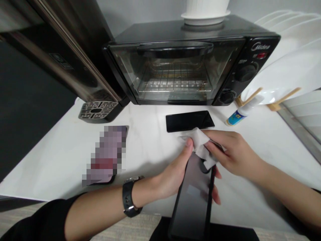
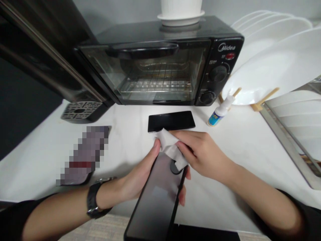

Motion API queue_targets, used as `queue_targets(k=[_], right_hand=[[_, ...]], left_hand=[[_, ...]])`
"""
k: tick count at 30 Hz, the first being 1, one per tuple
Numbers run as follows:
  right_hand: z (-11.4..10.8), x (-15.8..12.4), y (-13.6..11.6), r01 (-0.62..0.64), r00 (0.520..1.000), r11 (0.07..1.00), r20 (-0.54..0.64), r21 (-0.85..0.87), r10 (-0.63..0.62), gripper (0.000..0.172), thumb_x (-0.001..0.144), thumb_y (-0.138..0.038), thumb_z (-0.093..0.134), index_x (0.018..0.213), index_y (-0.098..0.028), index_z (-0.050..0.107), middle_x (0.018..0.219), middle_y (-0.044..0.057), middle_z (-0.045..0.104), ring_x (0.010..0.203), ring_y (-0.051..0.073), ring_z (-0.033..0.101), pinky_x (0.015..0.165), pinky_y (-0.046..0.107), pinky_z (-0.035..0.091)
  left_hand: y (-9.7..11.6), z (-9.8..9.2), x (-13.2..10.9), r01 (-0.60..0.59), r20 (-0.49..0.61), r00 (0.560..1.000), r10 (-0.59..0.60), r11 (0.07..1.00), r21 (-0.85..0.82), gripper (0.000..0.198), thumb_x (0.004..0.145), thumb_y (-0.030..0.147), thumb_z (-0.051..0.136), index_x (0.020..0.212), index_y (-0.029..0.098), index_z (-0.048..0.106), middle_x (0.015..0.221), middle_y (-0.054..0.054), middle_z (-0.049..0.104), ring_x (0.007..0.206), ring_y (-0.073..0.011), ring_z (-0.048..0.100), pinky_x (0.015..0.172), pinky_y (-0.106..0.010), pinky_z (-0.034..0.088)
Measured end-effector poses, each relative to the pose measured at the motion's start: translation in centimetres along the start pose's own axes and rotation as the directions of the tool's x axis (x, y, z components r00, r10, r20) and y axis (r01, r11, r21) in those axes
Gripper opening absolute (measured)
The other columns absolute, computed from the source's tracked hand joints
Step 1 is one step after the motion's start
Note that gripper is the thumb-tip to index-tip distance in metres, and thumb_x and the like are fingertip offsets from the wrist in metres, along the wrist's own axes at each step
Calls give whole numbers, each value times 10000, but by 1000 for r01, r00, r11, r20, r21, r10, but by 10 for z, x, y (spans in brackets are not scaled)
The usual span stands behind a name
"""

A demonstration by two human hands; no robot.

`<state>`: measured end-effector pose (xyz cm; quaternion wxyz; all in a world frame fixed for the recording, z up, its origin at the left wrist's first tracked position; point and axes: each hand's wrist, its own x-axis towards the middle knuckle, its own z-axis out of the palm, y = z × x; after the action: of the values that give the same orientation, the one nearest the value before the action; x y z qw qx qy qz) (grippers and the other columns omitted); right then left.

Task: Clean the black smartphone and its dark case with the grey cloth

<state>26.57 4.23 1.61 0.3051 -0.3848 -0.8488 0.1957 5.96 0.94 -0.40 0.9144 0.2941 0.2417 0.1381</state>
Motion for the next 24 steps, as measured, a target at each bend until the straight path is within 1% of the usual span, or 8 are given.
queue_targets(k=[2, 4, 7, 12, 17, 19, 22, 24], right_hand=[[-1, -1, 0, -13, 1000, 1000, 1, 21, 13, 238, 1038, -246, 507, 1128, -265, 726, 869, 28, 772, 748, 191, 721, 670, 299, 509], [-3, -3, 1, -18, 998, 998, -61, -61, 14, 191, 1013, -282, 584, 862, -250, 698, 647, -10, 656, 569, 161, 620, 553, 289, 425], [-4, -5, 2, 10, 988, 979, -150, -203, -42, 439, 989, -356, 649, 606, -239, 469, 487, -46, 400, 431, 121, 396, 477, 312, 273], [-2, -3, 2, 30, 997, 995, -65, -99, -37, 132, 1035, -255, 568, 932, -245, 650, 686, -18, 626, 541, 130, 548, 541, 283, 372], [-4, -2, 3, -4, 998, 978, -59, -210, -9, 461, 1029, -393, 605, 619, -229, 474, 497, -47, 426, 431, 112, 384, 502, 318, 261], [-3, -1, 2, 31, 997, 977, -68, -212, -47, 413, 1039, -359, 580, 654, -227, 512, 542, -33, 487, 468, 121, 446, 520, 310, 297], [-2, 0, 1, 100, 994, 990, -38, -101, -105, 196, 1050, -239, 530, 895, -217, 648, 700, -6, 639, 583, 131, 577, 575, 276, 392], [-2, -1, 2, 100, 992, 988, -63, -118, -108, 221, 1047, -258, 564, 840, -216, 629, 638, -28, 581, 532, 116, 519, 544, 274, 365]], left_hand=[[-1, 1, 0, -1, 9, 1000, 1, 1000, 0, 1060, 830, 989, 51, 1049, 148, 658, 813, -116, 707, 716, -211, 672, 754, -327, 504], [-1, 2, 0, 11, 21, 1000, -11, 1000, 15, 1061, 825, 992, 43, 1048, 157, 658, 808, -110, 704, 723, -210, 669, 749, -321, 498], [0, 6, 0, 0, 15, 1000, -1, 998, 62, 1037, 824, 997, 58, 1023, 172, 654, 780, -98, 691, 715, -209, 658, 734, -319, 494], [4, 11, -2, -88, -108, 989, 100, 990, 113, 921, 902, 939, 134, 1025, 186, 651, 803, -86, 707, 713, -200, 646, 778, -336, 504], [4, 13, -5, -43, -54, 997, 50, 992, 115, 970, 894, 940, 81, 1030, 167, 650, 772, -95, 691, 718, -204, 669, 759, -329, 524], [4, 12, -5, -77, -86, 992, 89, 988, 134, 941, 920, 915, 96, 1039, 161, 646, 770, -89, 689, 695, -187, 660, 739, -312, 521], [4, 11, -3, -102, -101, 988, 115, 986, 132, 930, 941, 893, 97, 1045, 142, 636, 785, -91, 699, 679, -168, 661, 710, -288, 523], [3, 9, -1, -68, -50, 996, 73, 992, 104, 964, 937, 887, 49, 1044, 132, 639, 780, -100, 701, 687, -166, 672, 706, -278, 532]])
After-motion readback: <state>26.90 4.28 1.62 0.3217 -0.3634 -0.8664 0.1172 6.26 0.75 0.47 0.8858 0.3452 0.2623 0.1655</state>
